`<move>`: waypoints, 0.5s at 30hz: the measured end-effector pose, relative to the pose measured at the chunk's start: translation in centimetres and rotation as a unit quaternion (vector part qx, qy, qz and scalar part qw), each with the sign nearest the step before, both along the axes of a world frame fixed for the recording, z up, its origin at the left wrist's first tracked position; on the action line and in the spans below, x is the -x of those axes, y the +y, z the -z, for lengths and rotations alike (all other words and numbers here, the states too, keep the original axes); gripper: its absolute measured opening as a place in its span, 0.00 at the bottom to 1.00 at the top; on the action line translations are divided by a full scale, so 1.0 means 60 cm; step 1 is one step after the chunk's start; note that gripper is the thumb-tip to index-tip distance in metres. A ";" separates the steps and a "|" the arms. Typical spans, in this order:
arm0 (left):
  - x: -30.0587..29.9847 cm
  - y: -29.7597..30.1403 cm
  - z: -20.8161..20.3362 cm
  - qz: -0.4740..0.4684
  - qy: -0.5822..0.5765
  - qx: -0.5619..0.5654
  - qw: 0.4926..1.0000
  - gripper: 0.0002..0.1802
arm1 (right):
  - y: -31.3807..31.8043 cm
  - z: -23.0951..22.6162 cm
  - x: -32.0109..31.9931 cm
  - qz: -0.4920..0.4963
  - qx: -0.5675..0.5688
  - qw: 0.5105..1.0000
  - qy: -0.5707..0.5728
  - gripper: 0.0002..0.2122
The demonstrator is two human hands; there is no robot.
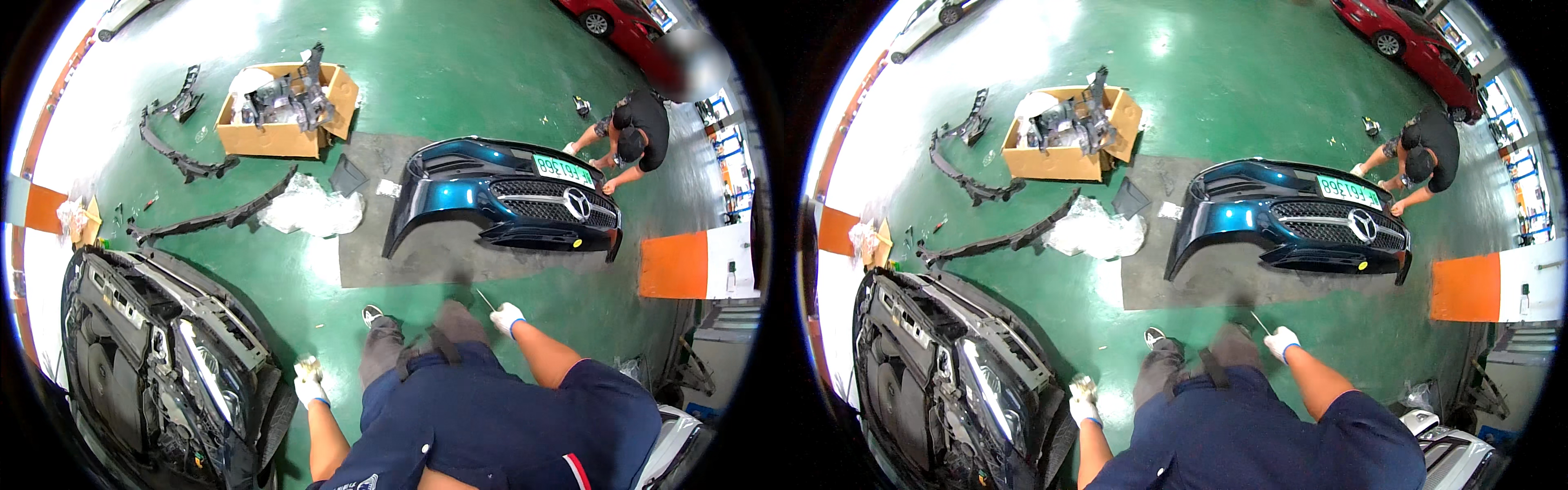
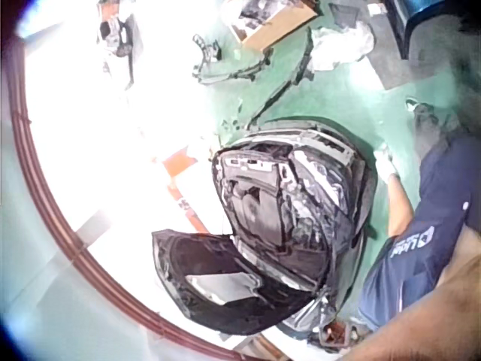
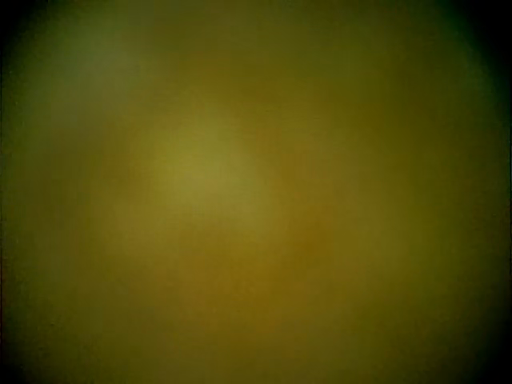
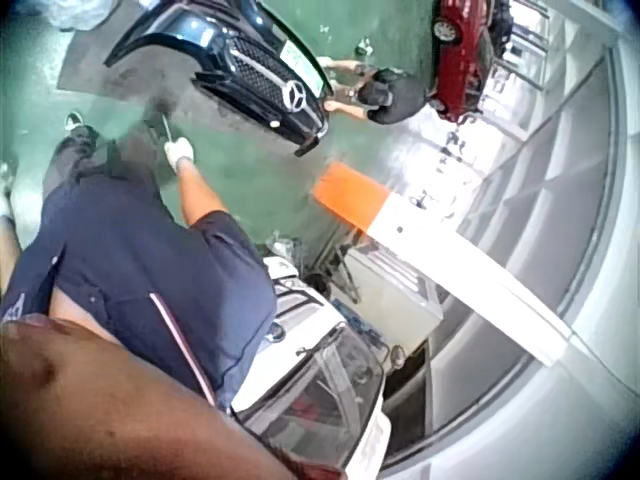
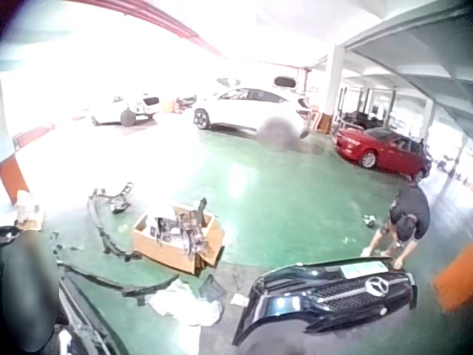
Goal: The person sits on the floor of an auto repair shop and uses a red utility knife to cut open bubble wrap and cardboard packaging. They remove a black plastic car trim piece, likely a front bumper or grille, and place it on the floor next to other parts.
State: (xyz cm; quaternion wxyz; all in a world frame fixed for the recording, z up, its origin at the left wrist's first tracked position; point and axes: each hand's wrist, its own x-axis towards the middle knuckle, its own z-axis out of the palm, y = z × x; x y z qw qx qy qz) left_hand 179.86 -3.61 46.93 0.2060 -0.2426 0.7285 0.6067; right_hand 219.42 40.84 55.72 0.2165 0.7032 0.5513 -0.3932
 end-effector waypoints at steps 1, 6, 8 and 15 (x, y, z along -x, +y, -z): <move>0.042 -0.016 -0.009 0.036 -0.003 -0.001 0.999 0.22 | -0.015 0.000 0.045 -0.041 -0.044 0.998 0.007 0.22; 0.172 -0.105 0.005 -0.011 -0.009 0.024 1.000 0.23 | -0.021 -0.019 0.264 -0.201 -0.038 0.979 0.014 0.21; 0.221 -0.088 -0.029 -0.027 -0.042 0.007 0.999 0.27 | -0.013 -0.019 0.303 -0.199 -0.028 0.980 0.007 0.20; 0.324 -0.107 -0.062 -0.051 -0.017 0.016 0.998 0.22 | 0.055 0.046 0.561 -0.210 0.092 0.973 -0.029 0.13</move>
